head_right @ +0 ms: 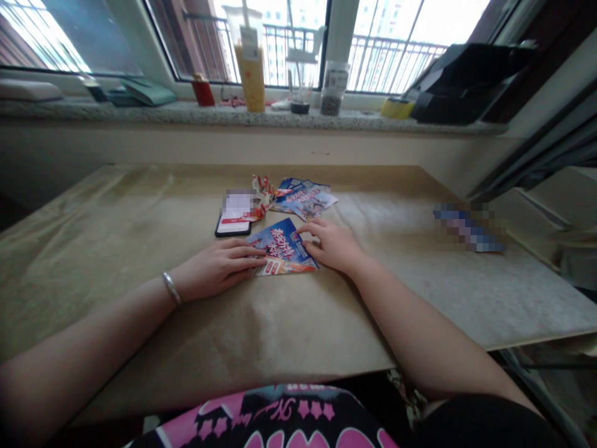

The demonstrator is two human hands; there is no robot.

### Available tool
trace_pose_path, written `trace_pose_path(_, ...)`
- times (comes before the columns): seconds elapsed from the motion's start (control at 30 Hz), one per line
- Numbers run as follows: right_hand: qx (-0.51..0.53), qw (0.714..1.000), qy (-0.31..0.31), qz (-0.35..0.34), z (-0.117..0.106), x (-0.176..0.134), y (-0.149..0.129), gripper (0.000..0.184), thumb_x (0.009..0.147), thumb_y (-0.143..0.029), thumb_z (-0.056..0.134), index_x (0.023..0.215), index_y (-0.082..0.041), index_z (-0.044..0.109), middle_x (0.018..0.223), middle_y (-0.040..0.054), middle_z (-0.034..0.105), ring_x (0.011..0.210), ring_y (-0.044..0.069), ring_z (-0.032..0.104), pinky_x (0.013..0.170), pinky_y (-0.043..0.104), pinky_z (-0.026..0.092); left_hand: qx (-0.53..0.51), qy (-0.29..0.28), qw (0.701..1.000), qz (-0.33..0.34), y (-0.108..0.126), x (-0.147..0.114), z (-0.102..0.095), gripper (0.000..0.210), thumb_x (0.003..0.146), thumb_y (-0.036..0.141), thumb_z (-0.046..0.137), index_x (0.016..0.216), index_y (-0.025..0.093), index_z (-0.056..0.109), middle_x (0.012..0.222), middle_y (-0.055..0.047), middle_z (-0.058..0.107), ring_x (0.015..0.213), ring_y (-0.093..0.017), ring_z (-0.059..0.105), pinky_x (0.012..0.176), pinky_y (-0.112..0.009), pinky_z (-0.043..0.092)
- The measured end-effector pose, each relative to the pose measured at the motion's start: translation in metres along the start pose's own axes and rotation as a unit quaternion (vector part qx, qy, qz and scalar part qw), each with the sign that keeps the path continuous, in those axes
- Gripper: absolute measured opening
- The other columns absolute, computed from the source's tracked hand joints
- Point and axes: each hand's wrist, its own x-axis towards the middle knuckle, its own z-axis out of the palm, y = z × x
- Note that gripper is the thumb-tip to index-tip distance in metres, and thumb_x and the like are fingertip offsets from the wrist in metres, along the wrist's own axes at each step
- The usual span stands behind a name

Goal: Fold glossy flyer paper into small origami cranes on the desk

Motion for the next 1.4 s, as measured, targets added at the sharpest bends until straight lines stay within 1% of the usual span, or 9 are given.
trace_pose_path(0.13,0.005,0.999,0.008,-0.053,0.006,0.001,-0.002,0.03,0.085,-0.022,0.055,0.114,-0.021,0.062,0.134,0.012,0.052,0.124,0.023,0.048,0.103,0.043,0.041,-0.022,0.023,0.998,0.05,0.002,0.003,0.005,0.035,0.096,0.018,0.042,0.123,0.031,0.06,0.127,-0.004,0.06,0.114,-0.02,0.054,0.098,-0.041,0.047)
trace_pose_path(0.3,-0.013,0.999,0.033,-0.037,0.007,0.002,-0.006,0.032,0.084,-0.022,0.056,0.116,-0.022,0.06,0.144,0.0115,0.042,0.133,0.027,0.039,0.109,0.049,0.034,-0.036,0.028,0.996,0.073,-0.001,0.004,0.008,0.042,0.094,0.008,0.038,0.119,0.03,0.063,0.126,-0.004,0.061,0.118,-0.019,0.053,0.1,-0.039,0.048)
trace_pose_path(0.43,-0.013,0.999,0.013,-0.047,0.007,0.003,-0.003,0.031,0.084,-0.023,0.056,0.115,-0.022,0.06,0.128,0.0109,0.056,0.122,0.024,0.049,0.105,0.045,0.039,-0.045,0.028,0.996,0.076,-0.001,0.004,0.005,0.037,0.094,0.013,0.039,0.117,0.029,0.065,0.128,-0.004,0.06,0.12,-0.02,0.053,0.101,-0.04,0.047)
trace_pose_path(0.53,-0.014,0.999,0.011,-0.029,0.007,0.004,-0.001,0.022,0.083,-0.023,0.057,0.103,-0.019,0.064,0.11,0.0105,0.062,0.108,0.023,0.055,0.098,0.04,0.043,-0.037,0.021,0.997,0.07,0.001,0.004,0.0,0.031,0.093,0.024,0.047,0.118,0.029,0.063,0.133,-0.005,0.056,0.122,-0.022,0.051,0.103,-0.043,0.044)
trace_pose_path(0.73,0.026,0.998,-0.017,0.06,0.006,0.003,-0.005,0.017,0.081,-0.023,0.058,0.096,-0.018,0.062,0.089,0.0051,0.064,0.081,0.017,0.058,0.074,0.029,0.045,0.044,0.02,0.999,0.014,-0.002,0.001,-0.003,0.029,0.094,0.03,0.046,0.117,0.029,0.064,0.134,-0.004,0.056,0.119,-0.024,0.052,0.101,-0.046,0.043)
trace_pose_path(0.9,0.094,0.986,-0.068,0.121,0.007,0.002,-0.009,0.015,0.082,-0.024,0.054,0.093,-0.018,0.064,0.064,-0.0027,0.055,0.057,0.011,0.048,0.055,0.023,0.036,0.104,0.014,0.993,-0.046,-0.004,0.0,0.0,0.033,0.095,0.037,0.042,0.119,0.028,0.063,0.136,-0.004,0.054,0.12,-0.027,0.049,0.101,-0.048,0.04)
trace_pose_path(1.07,0.096,0.98,-0.093,0.149,0.011,0.003,-0.008,0.015,0.081,-0.022,0.055,0.088,-0.019,0.068,0.06,-0.0029,0.056,0.054,0.01,0.048,0.053,0.022,0.034,0.117,0.019,0.991,-0.06,-0.003,0.0,0.0,0.036,0.095,0.038,0.041,0.123,0.025,0.06,0.135,-0.006,0.054,0.119,-0.028,0.05,0.1,-0.047,0.04)
trace_pose_path(1.23,0.08,0.978,-0.033,0.19,0.015,0.005,-0.009,0.021,0.083,-0.018,0.05,0.091,-0.02,0.069,0.077,0.002,0.067,0.067,0.014,0.056,0.06,0.024,0.038,0.088,0.026,0.996,0.0,0.001,0.001,-0.002,0.034,0.094,0.033,0.043,0.124,0.025,0.058,0.13,-0.005,0.057,0.117,-0.024,0.051,0.099,-0.044,0.041)
trace_pose_path(1.4,0.045,0.98,-0.043,0.191,0.013,0.006,-0.015,0.021,0.085,-0.021,0.05,0.094,-0.02,0.069,0.074,0.002,0.066,0.065,0.014,0.055,0.06,0.025,0.038,0.065,0.009,0.997,0.03,0.003,0.003,-0.001,0.032,0.094,0.034,0.044,0.121,0.026,0.061,0.126,-0.004,0.06,0.116,-0.024,0.052,0.1,-0.043,0.042)
